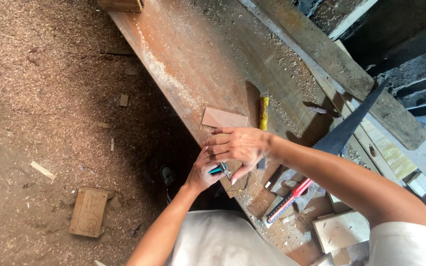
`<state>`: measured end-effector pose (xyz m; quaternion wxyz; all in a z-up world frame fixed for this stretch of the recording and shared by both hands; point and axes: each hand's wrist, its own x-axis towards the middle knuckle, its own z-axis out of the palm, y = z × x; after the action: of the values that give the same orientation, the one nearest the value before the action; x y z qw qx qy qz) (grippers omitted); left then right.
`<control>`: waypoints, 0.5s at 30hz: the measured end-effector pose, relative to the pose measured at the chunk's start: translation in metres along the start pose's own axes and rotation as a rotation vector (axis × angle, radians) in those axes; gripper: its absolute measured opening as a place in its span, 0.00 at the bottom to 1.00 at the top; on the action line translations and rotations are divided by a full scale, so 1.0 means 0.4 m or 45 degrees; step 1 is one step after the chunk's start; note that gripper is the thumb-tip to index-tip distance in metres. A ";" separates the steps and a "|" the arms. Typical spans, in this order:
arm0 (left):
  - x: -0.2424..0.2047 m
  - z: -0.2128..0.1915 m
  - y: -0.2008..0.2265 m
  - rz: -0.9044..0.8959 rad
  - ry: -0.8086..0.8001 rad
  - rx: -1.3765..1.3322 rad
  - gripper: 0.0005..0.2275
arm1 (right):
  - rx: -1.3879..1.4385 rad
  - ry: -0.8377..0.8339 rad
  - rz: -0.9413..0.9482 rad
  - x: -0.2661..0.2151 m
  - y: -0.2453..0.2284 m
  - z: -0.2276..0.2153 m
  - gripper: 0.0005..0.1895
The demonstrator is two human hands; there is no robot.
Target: The person uses a chisel and hammer to carve a small wooden block on a workbench. They repeatedly position the chisel, strike it with the hammer, and remove wood shavings. The person also uses a hand saw to cut the wood and a marking tool to draw lines on the block.
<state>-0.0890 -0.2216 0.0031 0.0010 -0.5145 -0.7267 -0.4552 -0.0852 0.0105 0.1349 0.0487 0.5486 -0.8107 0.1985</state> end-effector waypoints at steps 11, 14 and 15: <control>-0.010 0.017 -0.001 -0.149 0.078 -0.068 0.22 | -0.118 -0.207 -0.439 0.063 0.091 0.095 0.43; -0.009 0.024 0.004 -0.192 0.091 -0.100 0.24 | -0.111 -0.045 -0.482 0.061 0.083 0.092 0.41; -0.008 0.027 0.006 -0.214 0.091 -0.125 0.25 | -0.139 0.032 -0.478 0.058 0.074 0.089 0.41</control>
<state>-0.0807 -0.2168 -0.0031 -0.0364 -0.4345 -0.7437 -0.5067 -0.1161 -0.0135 0.1012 0.1249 0.6843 -0.7030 0.1484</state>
